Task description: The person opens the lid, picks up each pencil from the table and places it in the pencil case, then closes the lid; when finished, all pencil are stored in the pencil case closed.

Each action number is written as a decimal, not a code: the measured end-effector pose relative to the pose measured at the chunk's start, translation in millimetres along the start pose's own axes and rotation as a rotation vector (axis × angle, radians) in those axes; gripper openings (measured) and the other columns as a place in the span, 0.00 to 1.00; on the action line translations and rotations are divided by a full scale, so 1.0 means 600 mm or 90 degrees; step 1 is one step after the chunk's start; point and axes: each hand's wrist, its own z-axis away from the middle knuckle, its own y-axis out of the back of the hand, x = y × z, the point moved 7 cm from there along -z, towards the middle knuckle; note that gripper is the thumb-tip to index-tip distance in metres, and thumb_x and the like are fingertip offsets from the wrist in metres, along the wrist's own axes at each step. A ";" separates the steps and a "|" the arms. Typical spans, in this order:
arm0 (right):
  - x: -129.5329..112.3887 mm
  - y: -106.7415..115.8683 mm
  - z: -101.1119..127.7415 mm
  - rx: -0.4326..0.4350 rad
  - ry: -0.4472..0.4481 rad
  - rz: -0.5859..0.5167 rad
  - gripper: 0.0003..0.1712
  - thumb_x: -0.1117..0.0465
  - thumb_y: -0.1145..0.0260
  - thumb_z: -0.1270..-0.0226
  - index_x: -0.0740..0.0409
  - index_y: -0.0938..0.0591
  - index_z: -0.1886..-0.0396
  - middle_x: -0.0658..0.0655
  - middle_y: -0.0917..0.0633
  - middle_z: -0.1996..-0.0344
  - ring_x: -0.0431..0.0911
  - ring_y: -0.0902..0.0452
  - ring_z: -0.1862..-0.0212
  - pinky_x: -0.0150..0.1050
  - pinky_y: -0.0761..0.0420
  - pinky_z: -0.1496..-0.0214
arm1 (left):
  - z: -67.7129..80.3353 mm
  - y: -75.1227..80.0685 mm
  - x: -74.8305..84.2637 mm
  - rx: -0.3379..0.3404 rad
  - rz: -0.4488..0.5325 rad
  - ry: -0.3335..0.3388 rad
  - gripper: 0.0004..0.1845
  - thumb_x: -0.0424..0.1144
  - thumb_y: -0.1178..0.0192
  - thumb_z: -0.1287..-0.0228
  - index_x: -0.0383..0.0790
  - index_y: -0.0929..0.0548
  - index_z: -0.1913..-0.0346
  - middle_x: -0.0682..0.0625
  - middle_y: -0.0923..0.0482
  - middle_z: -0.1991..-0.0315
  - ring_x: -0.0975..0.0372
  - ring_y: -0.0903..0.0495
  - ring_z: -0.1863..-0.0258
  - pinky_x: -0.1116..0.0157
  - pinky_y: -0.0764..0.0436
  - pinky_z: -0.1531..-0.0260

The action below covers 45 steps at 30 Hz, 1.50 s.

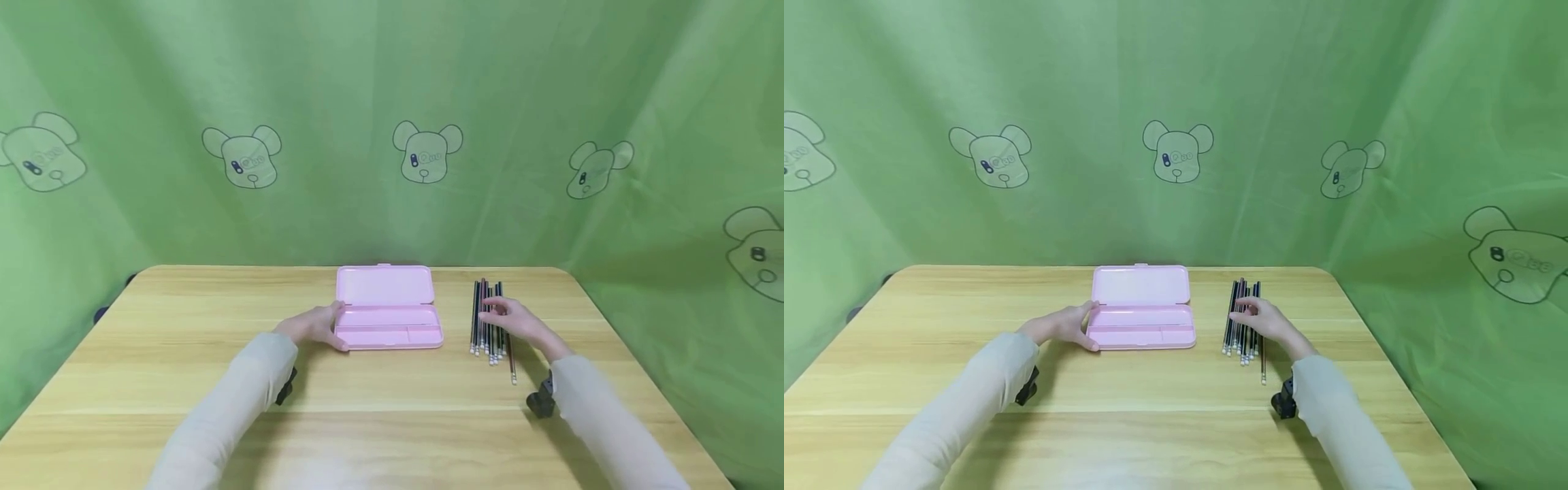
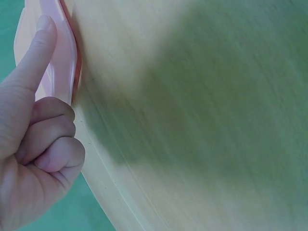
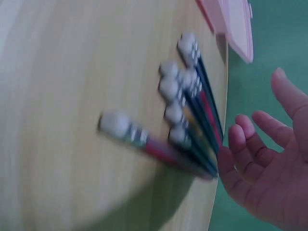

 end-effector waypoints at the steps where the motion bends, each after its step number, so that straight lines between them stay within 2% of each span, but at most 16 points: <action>1: 0.005 0.003 0.002 -0.006 -0.006 0.004 0.35 0.52 0.43 0.35 0.72 0.39 0.37 0.67 0.26 0.57 0.56 0.29 0.54 0.48 0.26 0.52 | -0.001 0.000 0.000 0.001 0.003 -0.001 0.56 0.46 0.29 0.57 0.28 0.52 0.32 0.29 0.44 0.36 0.43 0.42 0.36 0.52 0.44 0.35; 4: 0.019 0.010 0.009 -0.015 -0.024 0.012 0.37 0.50 0.44 0.34 0.72 0.41 0.36 0.72 0.28 0.54 0.58 0.30 0.52 0.50 0.25 0.52 | -0.003 0.001 -0.001 0.001 0.000 -0.003 0.55 0.46 0.29 0.56 0.28 0.52 0.32 0.29 0.43 0.36 0.44 0.42 0.36 0.53 0.44 0.34; 9: 0.039 0.017 0.021 -0.024 -0.047 0.003 0.38 0.51 0.46 0.32 0.74 0.45 0.35 0.76 0.28 0.52 0.61 0.28 0.53 0.51 0.24 0.51 | -0.005 0.001 -0.002 0.003 -0.013 -0.003 0.54 0.47 0.29 0.57 0.29 0.50 0.32 0.29 0.39 0.38 0.44 0.39 0.38 0.53 0.41 0.36; 16: 0.060 0.016 0.040 -0.057 -0.065 0.021 0.39 0.53 0.46 0.33 0.77 0.47 0.36 0.81 0.32 0.49 0.66 0.31 0.49 0.55 0.27 0.48 | -0.005 -0.001 -0.001 -0.001 -0.010 0.001 0.54 0.47 0.28 0.57 0.29 0.50 0.33 0.29 0.39 0.39 0.44 0.38 0.38 0.53 0.41 0.36; 21: 0.068 0.013 0.044 -0.081 -0.067 -0.012 0.41 0.60 0.40 0.38 0.77 0.49 0.36 0.73 0.27 0.57 0.56 0.29 0.57 0.44 0.25 0.56 | -0.006 0.002 0.001 0.002 -0.008 -0.003 0.55 0.47 0.28 0.58 0.28 0.50 0.33 0.28 0.39 0.39 0.44 0.38 0.38 0.52 0.40 0.36; 25: 0.068 0.012 0.044 -0.081 -0.065 -0.026 0.43 0.66 0.37 0.43 0.79 0.51 0.36 0.67 0.28 0.62 0.48 0.32 0.64 0.37 0.27 0.62 | -0.006 0.003 0.001 0.002 -0.007 -0.003 0.55 0.47 0.28 0.58 0.28 0.50 0.33 0.28 0.39 0.39 0.44 0.38 0.38 0.52 0.40 0.36; 35: 0.076 0.006 0.040 -0.066 -0.049 -0.023 0.45 0.70 0.36 0.48 0.81 0.51 0.37 0.63 0.30 0.68 0.44 0.34 0.72 0.35 0.27 0.70 | -0.006 -0.003 0.000 -0.005 -0.007 0.001 0.55 0.47 0.29 0.57 0.28 0.51 0.32 0.29 0.41 0.37 0.44 0.40 0.37 0.53 0.42 0.35; 40: 0.078 0.010 0.039 -0.053 -0.072 -0.021 0.44 0.73 0.38 0.51 0.79 0.51 0.36 0.63 0.28 0.69 0.44 0.33 0.74 0.33 0.26 0.73 | -0.004 -0.002 0.000 -0.005 -0.002 -0.003 0.55 0.47 0.29 0.57 0.27 0.52 0.32 0.29 0.43 0.36 0.44 0.41 0.36 0.53 0.43 0.35; 45: 0.074 0.013 0.037 -0.017 -0.100 0.040 0.44 0.68 0.36 0.47 0.81 0.50 0.38 0.61 0.26 0.73 0.45 0.30 0.75 0.36 0.25 0.72 | -0.002 -0.001 0.000 -0.006 -0.006 0.002 0.55 0.47 0.29 0.56 0.28 0.51 0.32 0.28 0.42 0.37 0.43 0.40 0.37 0.52 0.42 0.35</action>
